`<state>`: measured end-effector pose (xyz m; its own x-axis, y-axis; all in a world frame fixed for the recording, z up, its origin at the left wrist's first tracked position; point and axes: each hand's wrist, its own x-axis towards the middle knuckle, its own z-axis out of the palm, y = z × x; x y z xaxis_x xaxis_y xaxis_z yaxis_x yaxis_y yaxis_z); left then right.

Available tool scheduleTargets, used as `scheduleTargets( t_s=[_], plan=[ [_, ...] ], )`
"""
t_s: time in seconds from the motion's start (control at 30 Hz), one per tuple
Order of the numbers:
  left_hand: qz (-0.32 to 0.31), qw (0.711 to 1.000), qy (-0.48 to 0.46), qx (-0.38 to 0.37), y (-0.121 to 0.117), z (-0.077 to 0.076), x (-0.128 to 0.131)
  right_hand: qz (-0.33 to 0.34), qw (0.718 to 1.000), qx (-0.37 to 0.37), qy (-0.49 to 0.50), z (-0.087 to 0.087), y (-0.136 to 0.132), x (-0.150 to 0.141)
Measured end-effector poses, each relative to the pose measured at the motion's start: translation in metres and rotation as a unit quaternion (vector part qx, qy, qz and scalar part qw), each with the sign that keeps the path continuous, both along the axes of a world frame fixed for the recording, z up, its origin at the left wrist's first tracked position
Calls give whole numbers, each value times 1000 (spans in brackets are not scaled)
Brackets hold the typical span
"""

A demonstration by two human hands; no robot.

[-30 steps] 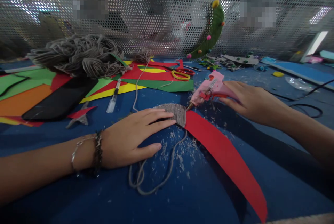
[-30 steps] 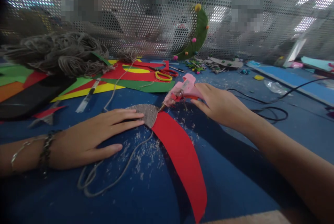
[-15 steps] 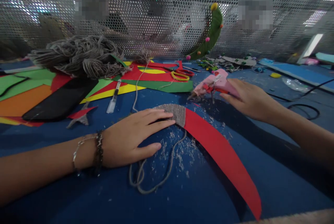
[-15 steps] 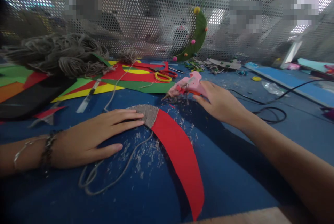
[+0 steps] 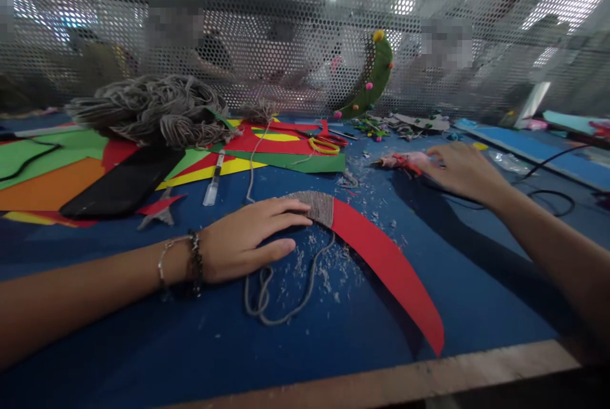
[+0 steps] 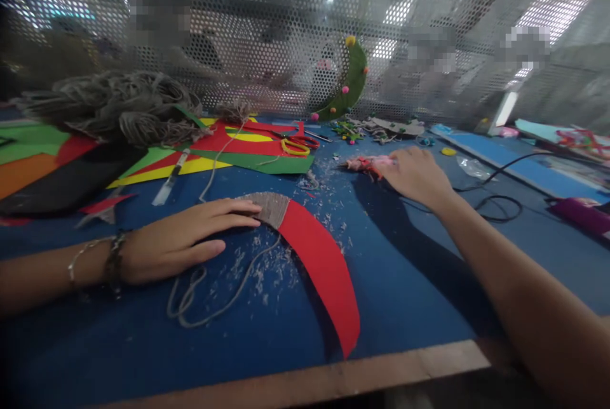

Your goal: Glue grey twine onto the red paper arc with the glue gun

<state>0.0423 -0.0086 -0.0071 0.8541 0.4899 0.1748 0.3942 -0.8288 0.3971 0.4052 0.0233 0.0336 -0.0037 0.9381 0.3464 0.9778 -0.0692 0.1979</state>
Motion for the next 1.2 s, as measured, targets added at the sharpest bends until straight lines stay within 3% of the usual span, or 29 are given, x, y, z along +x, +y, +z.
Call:
scheduleTargets(
  t_s=[0.13, 0.23, 0.33, 0.4, 0.6, 0.9, 1.03, 1.1, 1.2],
  plan=[
    [8, 996, -77, -36, 0, 5, 0, 103, 994, 2, 29, 14, -18, -34],
    [45, 985, -129, -106, 3, 7, 2, 327, 934, -70, 129, 15, -45, -79],
    [101, 947, -203, -227, 9, 5, 4, 423, 884, -158, 124, 8, -77, -128],
    [118, 930, -231, -262, 13, 3, 4, 453, 868, -168, 116, 1, -96, -157],
    [142, 914, -252, -283, 20, 0, 1, 412, 879, -227, 79, -15, -114, -198],
    [194, 924, -224, -240, 42, 4, -11, 429, 874, -201, 104, -17, -116, -196],
    [195, 931, -231, -203, 48, 5, -18, 385, 882, -199, 187, -7, -113, -194],
    [176, 938, -235, -186, 44, 8, -18, 369, 862, -207, 281, 0, -109, -193],
    [115, 951, -224, -182, 31, 15, -14, 361, 797, -230, 426, 10, -99, -192]
  ],
)
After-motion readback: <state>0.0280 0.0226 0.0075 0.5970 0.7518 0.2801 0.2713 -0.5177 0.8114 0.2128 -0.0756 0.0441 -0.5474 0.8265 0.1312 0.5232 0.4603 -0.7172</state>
